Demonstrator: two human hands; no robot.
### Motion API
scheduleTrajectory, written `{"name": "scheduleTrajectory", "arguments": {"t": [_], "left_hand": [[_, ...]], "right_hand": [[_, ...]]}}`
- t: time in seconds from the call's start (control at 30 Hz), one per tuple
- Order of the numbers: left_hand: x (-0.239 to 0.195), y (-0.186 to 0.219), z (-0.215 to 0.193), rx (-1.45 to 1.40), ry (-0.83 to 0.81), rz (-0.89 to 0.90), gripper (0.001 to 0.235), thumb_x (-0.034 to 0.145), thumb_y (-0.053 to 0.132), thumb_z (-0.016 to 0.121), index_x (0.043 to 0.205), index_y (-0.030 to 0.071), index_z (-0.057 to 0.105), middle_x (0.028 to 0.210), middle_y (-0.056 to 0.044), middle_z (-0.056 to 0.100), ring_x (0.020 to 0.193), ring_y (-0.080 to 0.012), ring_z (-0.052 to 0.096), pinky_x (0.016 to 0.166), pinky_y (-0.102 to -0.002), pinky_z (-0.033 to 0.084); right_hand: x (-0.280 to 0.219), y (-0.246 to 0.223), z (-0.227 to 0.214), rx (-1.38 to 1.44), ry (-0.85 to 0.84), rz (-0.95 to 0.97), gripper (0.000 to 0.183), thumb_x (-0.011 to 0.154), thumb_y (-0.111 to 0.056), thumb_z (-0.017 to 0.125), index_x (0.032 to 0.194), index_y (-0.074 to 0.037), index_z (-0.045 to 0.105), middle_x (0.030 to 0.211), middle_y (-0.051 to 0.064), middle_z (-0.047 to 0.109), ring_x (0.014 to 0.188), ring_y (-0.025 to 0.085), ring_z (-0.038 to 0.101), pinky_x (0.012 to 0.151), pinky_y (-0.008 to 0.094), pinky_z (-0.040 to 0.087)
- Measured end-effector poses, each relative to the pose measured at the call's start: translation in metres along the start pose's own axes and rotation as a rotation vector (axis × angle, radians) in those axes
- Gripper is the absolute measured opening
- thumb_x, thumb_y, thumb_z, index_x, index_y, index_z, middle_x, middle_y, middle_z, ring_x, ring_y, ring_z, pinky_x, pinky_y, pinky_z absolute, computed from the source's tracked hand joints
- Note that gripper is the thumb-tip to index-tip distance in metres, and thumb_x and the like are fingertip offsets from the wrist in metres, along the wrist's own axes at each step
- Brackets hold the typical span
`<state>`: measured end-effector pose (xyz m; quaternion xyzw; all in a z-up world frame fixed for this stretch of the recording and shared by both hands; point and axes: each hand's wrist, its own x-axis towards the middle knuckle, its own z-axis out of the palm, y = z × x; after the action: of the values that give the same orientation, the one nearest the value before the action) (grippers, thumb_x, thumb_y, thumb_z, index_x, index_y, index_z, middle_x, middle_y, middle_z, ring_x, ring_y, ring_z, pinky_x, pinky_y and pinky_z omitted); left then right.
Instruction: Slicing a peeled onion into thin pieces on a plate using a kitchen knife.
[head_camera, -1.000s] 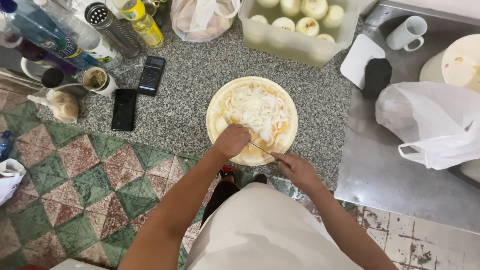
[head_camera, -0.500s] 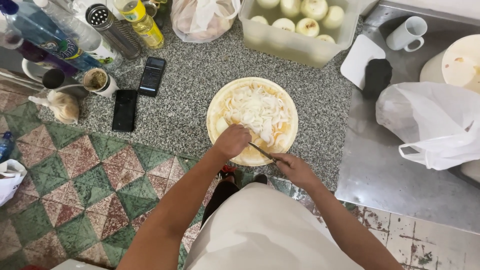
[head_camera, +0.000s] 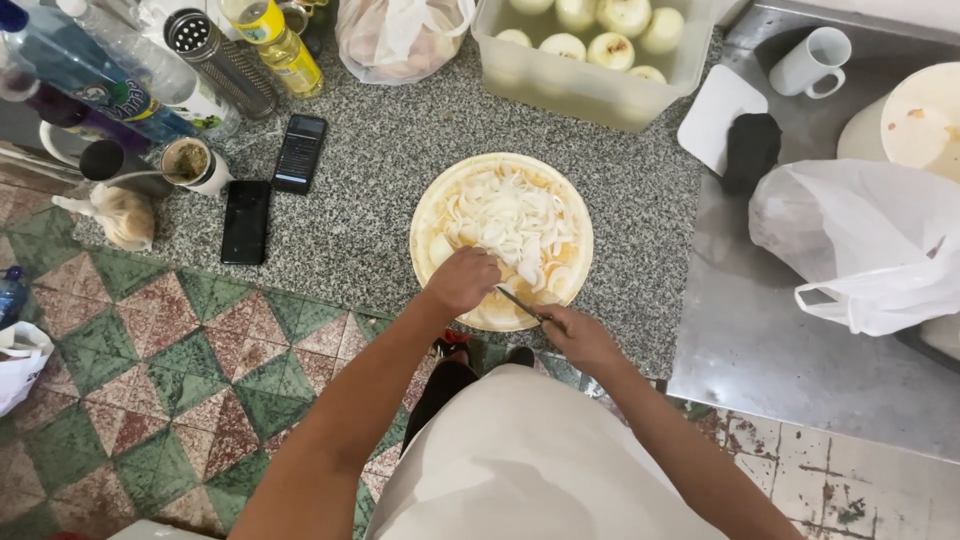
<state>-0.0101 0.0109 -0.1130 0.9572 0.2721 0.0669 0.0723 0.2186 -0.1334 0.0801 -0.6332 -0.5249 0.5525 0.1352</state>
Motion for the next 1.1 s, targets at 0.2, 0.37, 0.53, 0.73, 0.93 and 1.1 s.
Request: {"name": "scheduleTrajectory", "arguments": {"t": [0.2, 0.37, 0.53, 0.73, 0.93, 1.1], "left_hand": [[0.001, -0.001, 0.014, 0.042, 0.048, 0.014, 0.015, 0.086, 0.039, 0.069, 0.082, 0.025, 0.064, 0.083, 0.003, 0.062, 0.090, -0.0198, 0.060, 0.084, -0.037, 0.049], [-0.005, 0.000, 0.004, 0.076, 0.093, -0.018, 0.015, 0.092, 0.039, 0.065, 0.083, 0.026, 0.064, 0.082, 0.004, 0.060, 0.090, -0.0188, 0.060, 0.085, -0.037, 0.048], [0.013, -0.007, -0.050, -0.040, 0.035, -0.144, 0.023, 0.102, 0.024, 0.049, 0.103, 0.022, 0.072, 0.085, -0.003, 0.067, 0.085, -0.0242, 0.068, 0.080, -0.041, 0.055], [0.033, -0.025, -0.095, -0.132, 0.060, -0.339, 0.041, 0.104, 0.016, 0.045, 0.141, 0.026, 0.060, 0.110, -0.007, 0.072, 0.100, -0.0269, 0.073, 0.087, -0.041, 0.059], [0.000, -0.035, -0.107, -0.278, 0.089, -0.579, 0.050, 0.101, 0.016, 0.043, 0.148, 0.032, 0.052, 0.142, -0.005, 0.061, 0.117, -0.0330, 0.068, 0.101, -0.047, 0.057], [-0.050, -0.018, -0.112, -0.380, 0.121, -0.768, 0.039, 0.103, 0.018, 0.056, 0.142, 0.021, 0.058, 0.134, -0.009, 0.060, 0.115, -0.0326, 0.068, 0.095, -0.048, 0.058]], "right_hand": [[0.006, 0.021, 0.002, 0.021, -0.009, 0.012, 0.044, 0.106, -0.028, 0.047, 0.148, -0.017, 0.056, 0.145, 0.020, 0.059, 0.135, 0.045, 0.052, 0.109, 0.061, 0.044], [-0.002, 0.028, -0.016, -0.009, -0.030, 0.032, 0.044, 0.104, -0.027, 0.049, 0.146, -0.018, 0.059, 0.146, 0.016, 0.060, 0.137, 0.042, 0.052, 0.113, 0.056, 0.042], [-0.003, 0.010, -0.040, -0.214, -0.032, 0.000, 0.039, 0.104, -0.023, 0.051, 0.140, -0.018, 0.064, 0.142, 0.015, 0.064, 0.135, 0.041, 0.055, 0.113, 0.056, 0.043], [0.022, 0.024, -0.055, -0.275, 0.161, -0.052, 0.039, 0.107, -0.029, 0.050, 0.145, -0.028, 0.061, 0.139, 0.010, 0.064, 0.129, 0.035, 0.059, 0.108, 0.051, 0.047], [-0.002, 0.012, -0.051, -0.128, 0.170, -0.002, 0.042, 0.106, -0.029, 0.049, 0.148, -0.025, 0.059, 0.144, 0.009, 0.061, 0.136, 0.036, 0.054, 0.110, 0.052, 0.045], [-0.036, -0.018, -0.034, -0.064, 0.127, 0.024, 0.046, 0.105, -0.028, 0.050, 0.150, -0.018, 0.054, 0.148, 0.015, 0.057, 0.139, 0.039, 0.050, 0.115, 0.054, 0.040]]}}
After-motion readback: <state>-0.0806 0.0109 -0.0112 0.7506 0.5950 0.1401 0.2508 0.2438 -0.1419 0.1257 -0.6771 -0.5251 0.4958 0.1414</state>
